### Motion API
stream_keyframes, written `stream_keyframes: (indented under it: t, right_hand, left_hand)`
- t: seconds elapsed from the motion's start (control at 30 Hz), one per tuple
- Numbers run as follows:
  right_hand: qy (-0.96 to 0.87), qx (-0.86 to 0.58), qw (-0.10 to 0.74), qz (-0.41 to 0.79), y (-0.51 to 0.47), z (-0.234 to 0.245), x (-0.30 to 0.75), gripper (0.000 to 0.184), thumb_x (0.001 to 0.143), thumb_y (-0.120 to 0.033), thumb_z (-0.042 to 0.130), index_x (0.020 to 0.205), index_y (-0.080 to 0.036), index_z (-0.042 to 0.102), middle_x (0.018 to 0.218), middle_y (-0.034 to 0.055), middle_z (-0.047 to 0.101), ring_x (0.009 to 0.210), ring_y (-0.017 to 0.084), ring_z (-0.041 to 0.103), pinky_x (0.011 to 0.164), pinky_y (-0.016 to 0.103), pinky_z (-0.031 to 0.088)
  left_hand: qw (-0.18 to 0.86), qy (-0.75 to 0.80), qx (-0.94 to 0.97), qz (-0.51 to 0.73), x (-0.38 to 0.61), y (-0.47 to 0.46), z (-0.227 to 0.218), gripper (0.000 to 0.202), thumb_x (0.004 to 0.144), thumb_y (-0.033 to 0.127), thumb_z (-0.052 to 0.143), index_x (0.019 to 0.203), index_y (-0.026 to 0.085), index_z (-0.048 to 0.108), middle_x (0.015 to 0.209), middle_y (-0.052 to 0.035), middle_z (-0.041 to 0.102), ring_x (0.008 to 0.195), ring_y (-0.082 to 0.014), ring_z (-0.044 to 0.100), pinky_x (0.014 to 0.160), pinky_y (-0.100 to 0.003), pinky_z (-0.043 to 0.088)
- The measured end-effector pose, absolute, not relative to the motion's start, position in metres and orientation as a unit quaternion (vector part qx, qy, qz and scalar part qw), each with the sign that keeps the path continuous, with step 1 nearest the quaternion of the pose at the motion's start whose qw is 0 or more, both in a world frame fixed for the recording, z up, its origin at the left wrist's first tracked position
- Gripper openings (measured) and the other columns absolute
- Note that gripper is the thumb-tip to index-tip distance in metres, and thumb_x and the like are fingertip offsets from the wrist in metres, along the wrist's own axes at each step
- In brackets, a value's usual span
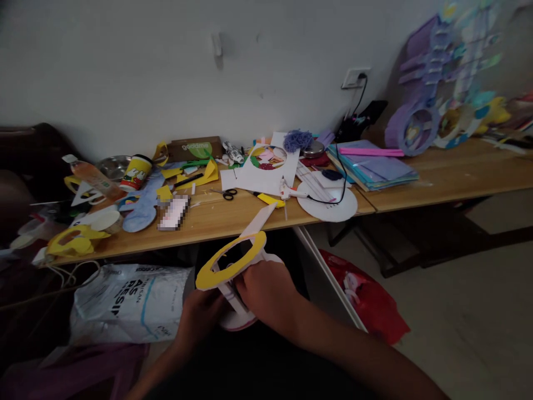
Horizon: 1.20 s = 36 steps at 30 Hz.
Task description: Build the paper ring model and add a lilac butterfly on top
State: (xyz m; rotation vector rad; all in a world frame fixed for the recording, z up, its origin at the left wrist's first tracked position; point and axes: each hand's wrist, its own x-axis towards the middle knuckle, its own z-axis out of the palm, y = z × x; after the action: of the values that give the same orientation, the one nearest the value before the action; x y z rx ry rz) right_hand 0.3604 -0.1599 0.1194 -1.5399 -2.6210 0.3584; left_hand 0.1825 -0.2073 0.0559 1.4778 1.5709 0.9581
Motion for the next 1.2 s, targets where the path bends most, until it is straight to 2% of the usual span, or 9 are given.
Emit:
stream_keyframes:
  t: [0.13, 0.3, 0.43, 0.53, 0.6, 0.73, 0.87, 1.03, 1.2]
  right_hand:
    - [-0.847, -0.512, 0.043, 0.136, -0.161, 0.121, 0.360, 0.027, 0.093, -0.028, 0.051, 0.087, -0.017, 0.075, 0.086, 0.0112, 0.076, 0.075, 0.024, 0.071, 0.063, 0.031, 0.048]
    - [-0.852, -0.490, 0.081, 0.165, -0.163, 0.120, 0.358, 0.026, 0.089, -0.026, 0.056, 0.109, -0.020, 0.073, 0.107, 0.0099, 0.075, 0.092, 0.027, 0.071, 0.075, 0.035, 0.052]
    - [-0.851, -0.499, 0.061, 0.153, -0.164, 0.121, 0.358, 0.025, 0.092, -0.030, 0.053, 0.098, -0.018, 0.075, 0.094, 0.0112, 0.076, 0.082, 0.027, 0.072, 0.069, 0.036, 0.052]
    - [-0.850, -0.505, 0.047, 0.141, -0.165, 0.123, 0.358, 0.030, 0.094, -0.035, 0.051, 0.088, -0.017, 0.075, 0.086, 0.0115, 0.076, 0.075, 0.026, 0.071, 0.063, 0.034, 0.050]
    - [-0.849, -0.508, 0.042, 0.137, -0.166, 0.124, 0.359, 0.033, 0.095, -0.037, 0.050, 0.087, -0.017, 0.075, 0.086, 0.0118, 0.076, 0.075, 0.026, 0.070, 0.062, 0.034, 0.049]
    - [-0.848, -0.504, 0.067, 0.148, -0.166, 0.124, 0.362, 0.032, 0.095, -0.039, 0.050, 0.088, -0.018, 0.074, 0.088, 0.0102, 0.075, 0.078, 0.026, 0.070, 0.064, 0.033, 0.048]
    - [-0.840, -0.494, 0.092, 0.206, -0.166, 0.126, 0.366, 0.024, 0.095, -0.032, 0.052, 0.093, -0.020, 0.073, 0.088, 0.0074, 0.075, 0.078, 0.022, 0.069, 0.067, 0.031, 0.047]
    - [-0.851, -0.404, 0.144, 0.303, -0.165, 0.133, 0.377, 0.021, 0.097, -0.032, 0.055, 0.102, -0.020, 0.071, 0.094, 0.0061, 0.073, 0.089, 0.018, 0.066, 0.079, 0.029, 0.046]
    - [-0.839, -0.411, 0.154, 0.321, -0.163, 0.137, 0.384, 0.022, 0.089, -0.038, 0.067, 0.102, -0.020, 0.070, 0.093, 0.0053, 0.072, 0.087, 0.019, 0.064, 0.077, 0.030, 0.045]
  left_hand:
    - [0.440, 0.621, 0.489, 0.425, 0.188, -0.205, 0.058, 0.017, 0.071, 0.036, 0.071, 0.067, 0.020, 0.074, 0.060, -0.0040, 0.073, 0.059, -0.0229, 0.067, 0.063, -0.034, 0.054]
    - [0.512, 0.602, 0.402, 0.461, 0.191, -0.203, 0.053, 0.025, 0.062, 0.041, 0.080, 0.060, 0.017, 0.072, 0.054, -0.0032, 0.070, 0.053, -0.0201, 0.064, 0.055, -0.030, 0.052]
    - [0.536, 0.589, 0.387, 0.465, 0.190, -0.203, 0.051, 0.025, 0.062, 0.041, 0.081, 0.064, 0.017, 0.074, 0.056, -0.0030, 0.071, 0.054, -0.0194, 0.064, 0.056, -0.029, 0.052]
    - [0.569, 0.564, 0.356, 0.482, 0.191, -0.203, 0.049, 0.024, 0.062, 0.038, 0.082, 0.072, 0.017, 0.076, 0.068, -0.0029, 0.075, 0.063, -0.0196, 0.067, 0.065, -0.030, 0.053]
    - [0.598, 0.542, 0.321, 0.496, 0.191, -0.202, 0.046, 0.022, 0.062, 0.035, 0.083, 0.071, 0.017, 0.075, 0.067, -0.0010, 0.073, 0.066, -0.0188, 0.066, 0.067, -0.029, 0.052]
    - [0.630, 0.524, 0.274, 0.503, 0.190, -0.203, 0.042, 0.025, 0.062, 0.034, 0.082, 0.056, 0.016, 0.066, 0.047, 0.0043, 0.056, 0.048, -0.0110, 0.051, 0.052, -0.023, 0.040]
    - [0.648, 0.512, 0.239, 0.511, 0.190, -0.203, 0.051, 0.037, 0.064, 0.038, 0.080, 0.048, 0.017, 0.054, 0.042, 0.0056, 0.045, 0.043, -0.0069, 0.037, 0.046, -0.022, 0.029]
    - [0.659, 0.483, 0.184, 0.546, 0.192, -0.204, 0.075, 0.027, 0.066, 0.037, 0.076, 0.064, 0.018, 0.058, 0.057, 0.0045, 0.050, 0.051, -0.0088, 0.042, 0.052, -0.024, 0.036]
    - [0.664, 0.445, 0.169, 0.577, 0.193, -0.207, 0.086, 0.031, 0.061, 0.037, 0.082, 0.070, 0.016, 0.060, 0.064, 0.0033, 0.052, 0.058, -0.0092, 0.045, 0.059, -0.025, 0.041]
